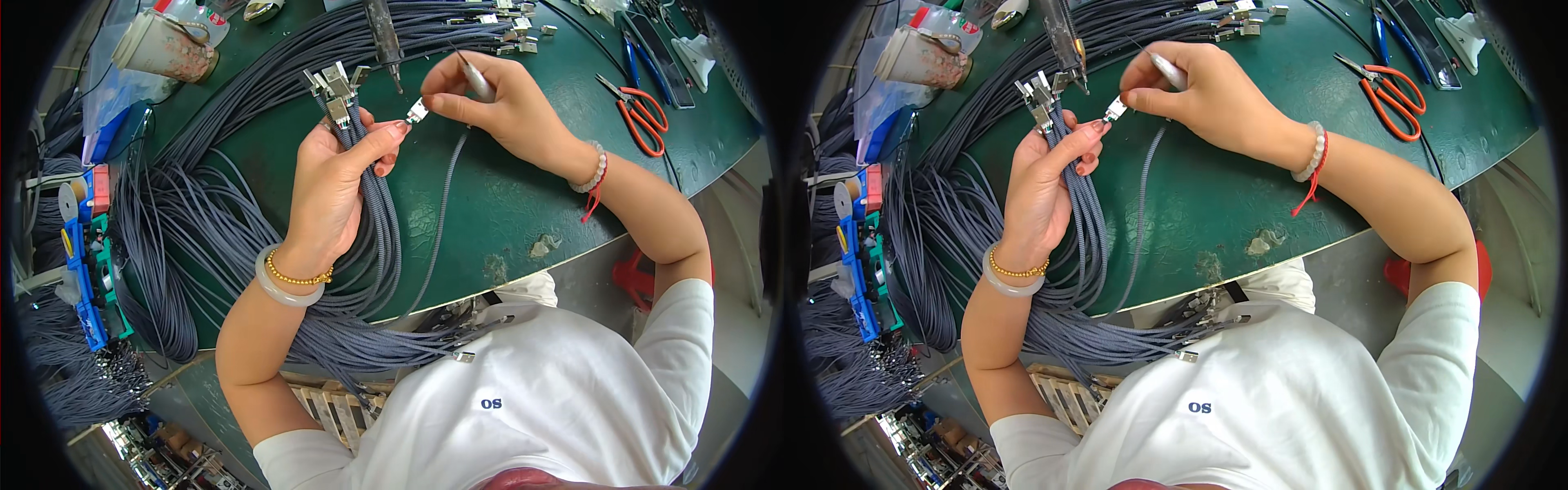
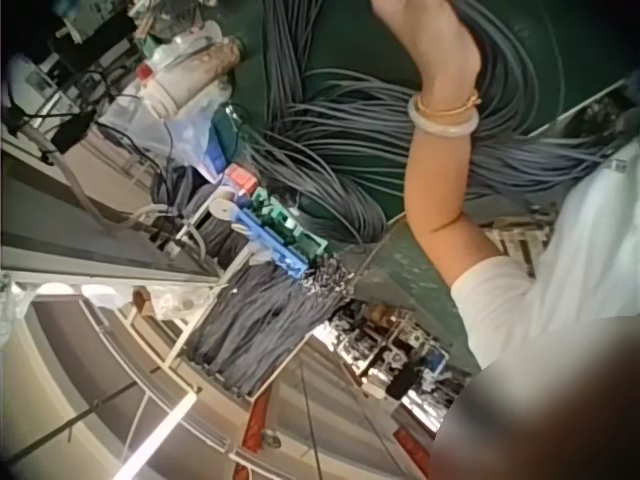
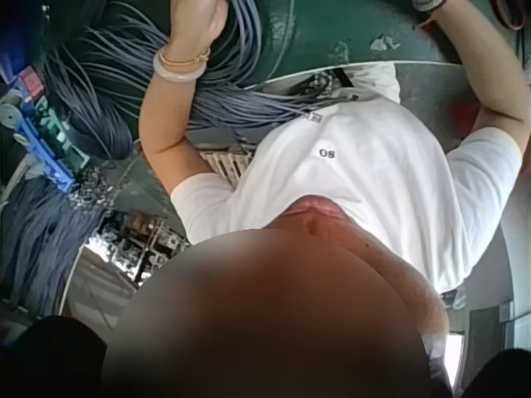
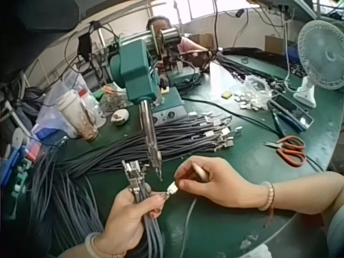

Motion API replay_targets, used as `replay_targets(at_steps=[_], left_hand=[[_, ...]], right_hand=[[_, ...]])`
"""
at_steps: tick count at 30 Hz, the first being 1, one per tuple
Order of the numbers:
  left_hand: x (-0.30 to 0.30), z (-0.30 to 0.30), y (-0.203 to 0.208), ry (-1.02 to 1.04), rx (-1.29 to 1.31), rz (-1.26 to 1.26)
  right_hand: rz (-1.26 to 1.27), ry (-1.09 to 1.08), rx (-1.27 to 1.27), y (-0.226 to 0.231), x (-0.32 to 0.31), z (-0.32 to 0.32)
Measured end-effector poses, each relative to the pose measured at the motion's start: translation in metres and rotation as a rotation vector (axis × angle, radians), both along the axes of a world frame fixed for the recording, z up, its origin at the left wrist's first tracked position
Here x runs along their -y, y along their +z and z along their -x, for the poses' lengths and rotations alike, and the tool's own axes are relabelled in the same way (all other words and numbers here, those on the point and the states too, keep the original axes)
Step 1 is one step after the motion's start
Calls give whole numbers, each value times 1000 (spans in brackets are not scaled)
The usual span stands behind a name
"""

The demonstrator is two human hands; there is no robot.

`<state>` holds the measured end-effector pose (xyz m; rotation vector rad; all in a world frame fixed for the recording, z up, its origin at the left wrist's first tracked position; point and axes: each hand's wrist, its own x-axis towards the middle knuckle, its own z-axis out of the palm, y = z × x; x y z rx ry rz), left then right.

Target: Assembling connectors and small electronic components onto the ends of multiple grey cables at a factory workstation.

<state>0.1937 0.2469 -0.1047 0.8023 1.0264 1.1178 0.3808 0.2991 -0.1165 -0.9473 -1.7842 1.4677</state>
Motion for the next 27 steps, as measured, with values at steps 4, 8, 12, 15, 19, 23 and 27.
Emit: replay_targets(at_steps=[4, 8, 12, 15, 19, 23, 27], left_hand=[[3, 7, 0, 4, 11, -6], [6, 14, 0, 17, -2, -24], [9, 18, 1, 37, -50, -32], [10, 23, 0, 26, -47, -43], [12, 27, 0, 19, -43, -48], [13, 29, -1, 9, -54, -49], [13, 29, -5, -10, -65, -65]], right_hand=[[-805, -97, 114, -4, 1, 5], [-1114, -68, 185, -7, 4, 11], [-1152, -63, 229, -4, 10, 18], [-1196, -71, 207, -6, 12, 24], [-1242, -57, 217, -6, 12, 28], [-1311, -27, 240, -8, 13, 30], [-1350, -21, 275, -9, 15, 32]])
